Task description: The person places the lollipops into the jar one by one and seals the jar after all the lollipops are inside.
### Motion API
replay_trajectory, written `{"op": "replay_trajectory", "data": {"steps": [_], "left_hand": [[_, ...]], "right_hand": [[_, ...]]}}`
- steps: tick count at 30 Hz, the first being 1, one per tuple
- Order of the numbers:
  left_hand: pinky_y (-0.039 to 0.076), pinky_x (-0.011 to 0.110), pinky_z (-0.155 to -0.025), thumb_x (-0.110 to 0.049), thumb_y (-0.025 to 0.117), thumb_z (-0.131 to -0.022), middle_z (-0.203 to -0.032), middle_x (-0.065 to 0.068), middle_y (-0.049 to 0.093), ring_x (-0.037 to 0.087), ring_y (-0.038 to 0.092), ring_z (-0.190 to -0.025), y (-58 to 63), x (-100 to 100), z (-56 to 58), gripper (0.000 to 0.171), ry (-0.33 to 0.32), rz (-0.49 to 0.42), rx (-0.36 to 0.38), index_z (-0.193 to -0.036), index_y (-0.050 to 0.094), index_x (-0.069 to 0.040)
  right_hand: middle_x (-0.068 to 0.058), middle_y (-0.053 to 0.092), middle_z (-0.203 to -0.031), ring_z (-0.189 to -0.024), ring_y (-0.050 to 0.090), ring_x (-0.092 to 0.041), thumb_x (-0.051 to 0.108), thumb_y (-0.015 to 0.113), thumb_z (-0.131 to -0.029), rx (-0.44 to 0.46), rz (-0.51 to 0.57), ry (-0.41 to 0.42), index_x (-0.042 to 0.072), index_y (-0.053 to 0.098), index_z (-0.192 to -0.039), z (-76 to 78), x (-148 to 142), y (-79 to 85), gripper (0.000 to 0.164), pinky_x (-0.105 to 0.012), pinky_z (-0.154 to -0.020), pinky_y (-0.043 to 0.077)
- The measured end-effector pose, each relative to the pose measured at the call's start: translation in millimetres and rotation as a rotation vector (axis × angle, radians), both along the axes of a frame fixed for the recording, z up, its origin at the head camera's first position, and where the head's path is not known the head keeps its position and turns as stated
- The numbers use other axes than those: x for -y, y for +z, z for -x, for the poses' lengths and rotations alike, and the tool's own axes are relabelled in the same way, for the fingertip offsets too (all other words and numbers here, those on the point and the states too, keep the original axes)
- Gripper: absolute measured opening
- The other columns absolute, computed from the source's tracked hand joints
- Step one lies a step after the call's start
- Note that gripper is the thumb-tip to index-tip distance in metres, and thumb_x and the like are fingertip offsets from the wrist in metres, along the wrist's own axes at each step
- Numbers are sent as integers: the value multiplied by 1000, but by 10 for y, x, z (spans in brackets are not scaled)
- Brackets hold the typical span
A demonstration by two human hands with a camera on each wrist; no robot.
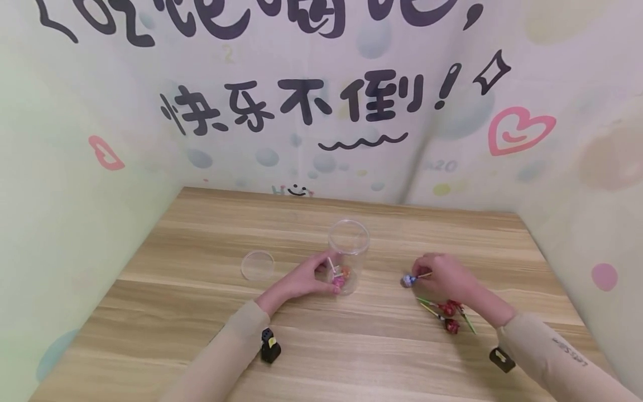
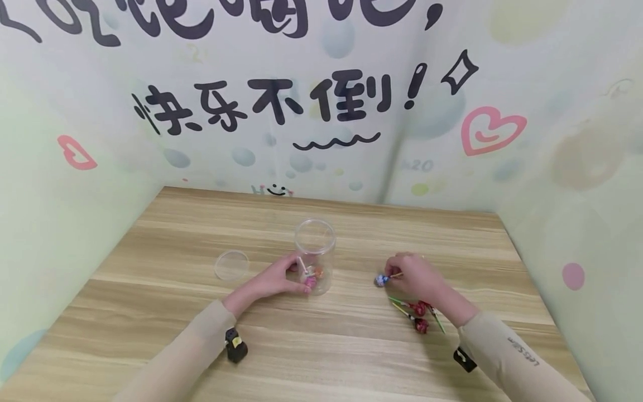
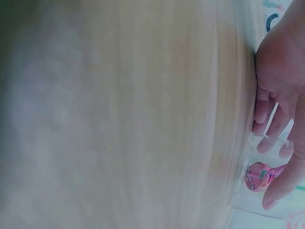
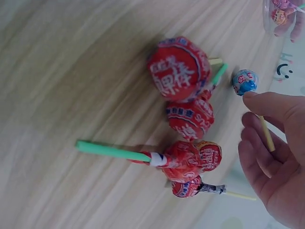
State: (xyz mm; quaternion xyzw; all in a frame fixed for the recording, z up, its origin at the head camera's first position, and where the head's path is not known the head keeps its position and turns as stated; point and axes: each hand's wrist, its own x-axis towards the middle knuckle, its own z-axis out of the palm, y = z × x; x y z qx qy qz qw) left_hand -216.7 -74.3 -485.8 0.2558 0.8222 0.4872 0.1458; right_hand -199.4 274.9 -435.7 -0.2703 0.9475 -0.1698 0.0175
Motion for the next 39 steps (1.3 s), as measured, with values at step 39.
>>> {"op": "replay_trajectory", "data": {"steps": [39], "left_hand": [[44, 41, -107, -24, 87, -75, -127, 8, 61, 20, 55, -117, 24, 7, 3, 82, -10, 13, -17, -146, 46, -15]], "right_hand": [[3, 73, -88, -75, 57, 1, -2, 70, -84, 158, 136, 148, 14, 73, -96, 288, 93, 518, 20, -21, -65, 50]]}}
